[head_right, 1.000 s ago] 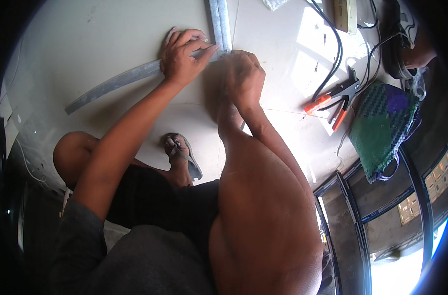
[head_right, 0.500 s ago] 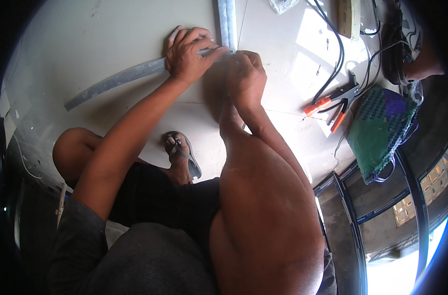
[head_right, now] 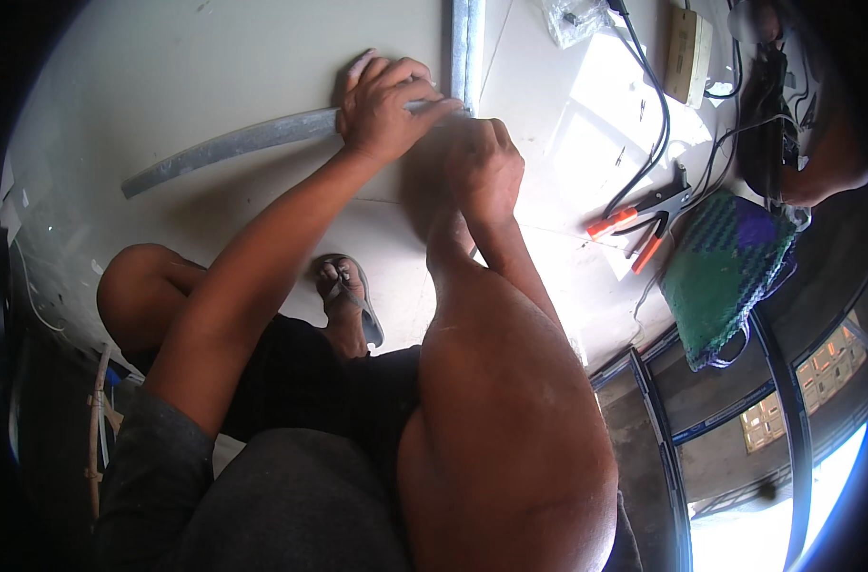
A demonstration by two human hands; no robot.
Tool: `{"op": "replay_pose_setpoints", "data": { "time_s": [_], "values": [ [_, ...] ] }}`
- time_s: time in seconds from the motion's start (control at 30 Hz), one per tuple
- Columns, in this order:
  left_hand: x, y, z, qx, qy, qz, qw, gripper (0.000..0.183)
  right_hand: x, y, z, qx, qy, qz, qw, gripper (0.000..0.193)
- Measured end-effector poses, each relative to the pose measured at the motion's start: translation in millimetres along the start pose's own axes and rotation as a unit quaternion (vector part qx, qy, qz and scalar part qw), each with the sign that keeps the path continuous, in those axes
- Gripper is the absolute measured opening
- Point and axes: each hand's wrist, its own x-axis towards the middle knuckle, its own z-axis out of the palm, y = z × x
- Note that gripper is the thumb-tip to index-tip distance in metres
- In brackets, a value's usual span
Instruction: The person assembles a metal frame on the floor, using a square ruler to ensure right angles. They secure the frame with a staple gun and later use a power drill to fasten components. The task involves measuring, aligning, and fastening metal pieces.
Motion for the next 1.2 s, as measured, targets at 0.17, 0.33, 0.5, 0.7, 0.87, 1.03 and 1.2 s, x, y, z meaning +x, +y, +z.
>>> {"op": "replay_pose_setpoints", "data": {
  "time_s": [0.17,0.33,0.5,0.7,0.87,1.03,1.2],
  "values": [
    [1,0,0,0.007,0.008,0.003,1.0,0.029,1,3,4,0.029,0.013,0.001,1.0,0.002],
    [2,-1,2,-0.008,0.006,0.001,1.0,0.029,3,0,-4,-0.01,-0.048,-0.023,0.999,0.004],
    [0,0,1,-0.007,-0.005,0.002,1.0,0.028,-1,6,-2,-0.009,-0.075,-0.052,0.996,0.008],
    [3,4,0,-0.011,-0.009,-0.003,1.0,0.027,4,-5,-9,0.018,-0.051,0.029,0.998,0.005],
    [0,0,-2,-0.024,-0.005,0.002,1.0,0.025,0,-4,-8,0.049,-0.027,0.046,0.997,0.016],
    [-1,3,0,-0.028,0.024,0.009,0.999,0.02,-7,0,-16,-0.031,-0.047,0.055,0.997,0.021],
    [0,7,7,0.004,0.059,-0.018,0.998,0.017,-6,5,-18,-0.094,-0.019,0.073,0.993,0.023]
  ]
}}
